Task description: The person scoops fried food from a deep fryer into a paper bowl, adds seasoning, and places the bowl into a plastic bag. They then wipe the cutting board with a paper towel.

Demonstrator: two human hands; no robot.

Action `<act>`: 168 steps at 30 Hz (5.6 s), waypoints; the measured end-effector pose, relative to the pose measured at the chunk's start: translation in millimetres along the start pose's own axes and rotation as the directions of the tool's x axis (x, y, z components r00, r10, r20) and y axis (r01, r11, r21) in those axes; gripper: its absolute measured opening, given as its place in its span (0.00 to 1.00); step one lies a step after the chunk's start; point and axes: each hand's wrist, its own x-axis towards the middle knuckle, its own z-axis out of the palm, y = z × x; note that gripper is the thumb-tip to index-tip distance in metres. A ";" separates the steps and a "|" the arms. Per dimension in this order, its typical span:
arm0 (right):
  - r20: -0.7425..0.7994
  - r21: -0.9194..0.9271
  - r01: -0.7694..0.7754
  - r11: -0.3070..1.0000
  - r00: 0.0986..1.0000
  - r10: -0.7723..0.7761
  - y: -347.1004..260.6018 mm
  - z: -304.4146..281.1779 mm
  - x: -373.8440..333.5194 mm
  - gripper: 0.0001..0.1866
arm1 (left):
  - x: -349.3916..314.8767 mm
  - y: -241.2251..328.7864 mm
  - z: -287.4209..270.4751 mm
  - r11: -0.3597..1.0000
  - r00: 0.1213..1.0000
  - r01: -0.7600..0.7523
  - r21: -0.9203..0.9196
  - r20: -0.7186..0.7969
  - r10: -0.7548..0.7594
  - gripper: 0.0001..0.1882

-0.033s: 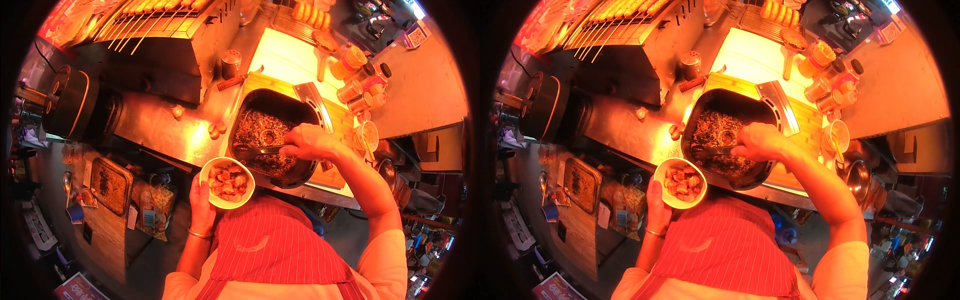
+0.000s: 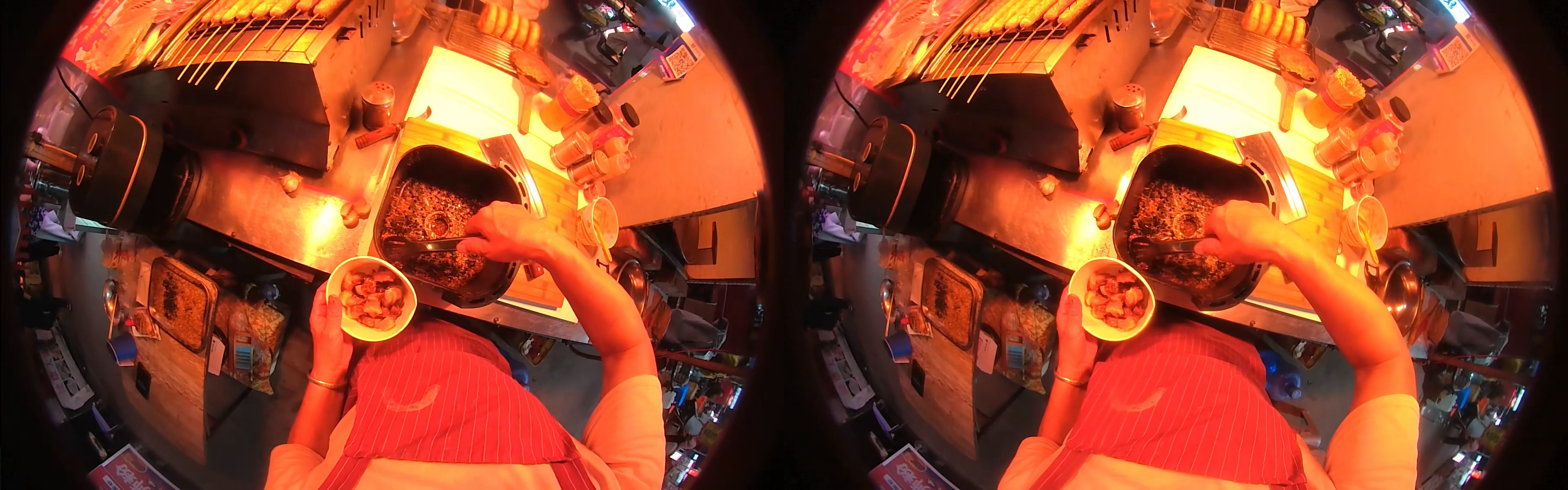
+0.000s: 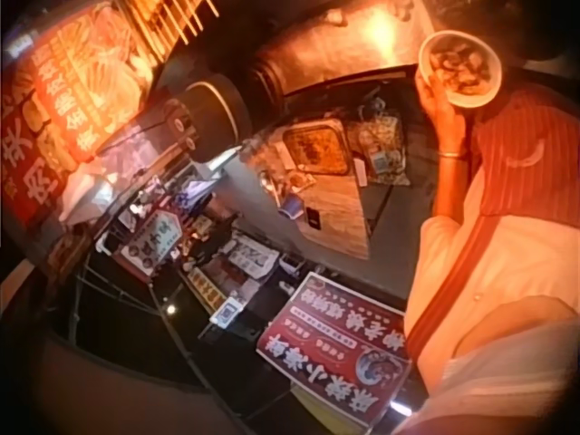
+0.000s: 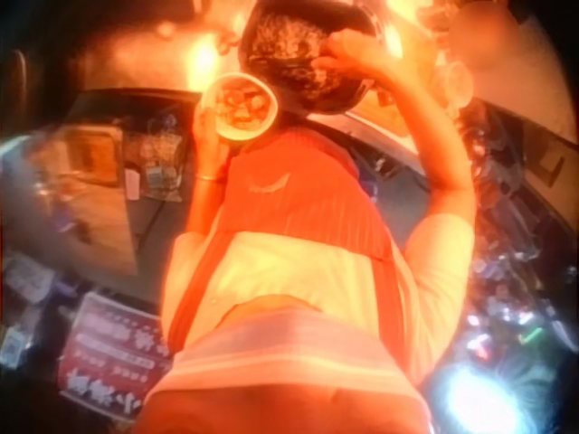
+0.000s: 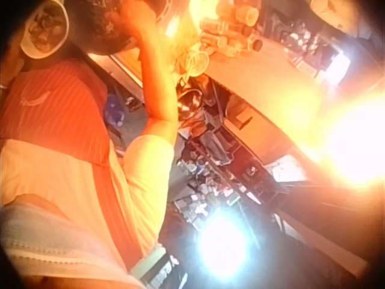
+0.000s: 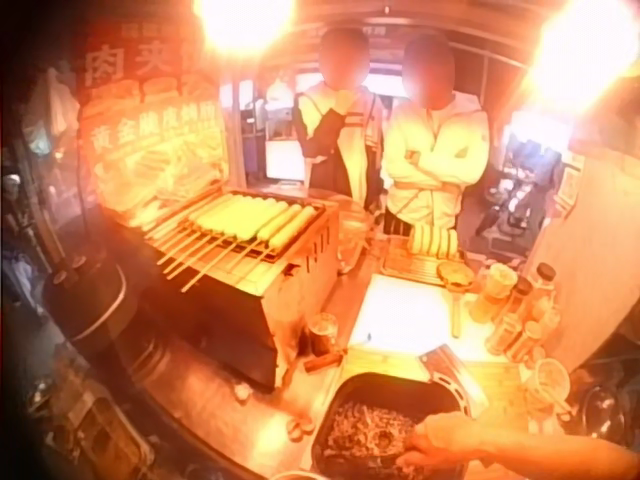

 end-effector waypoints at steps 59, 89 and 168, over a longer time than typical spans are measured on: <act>-0.053 0.087 -0.052 0.995 0.997 0.056 -3.4 7.2 2.5 0.20 | 3.2 3.1 -0.6 1.000 1.000 0.020 -0.001 -0.001 -0.020 0.25; -0.478 -0.433 -0.121 0.893 0.871 -0.114 -13.9 -14.5 -22.1 0.11 | 1.8 -0.1 -1.3 1.000 1.000 -0.004 -0.021 0.008 0.004 0.23; -0.591 -0.219 0.281 0.934 0.723 -0.356 -37.0 67.7 -112.4 0.22 | 0.4 -3.1 1.5 0.999 0.998 -0.050 -0.018 -0.025 0.050 0.25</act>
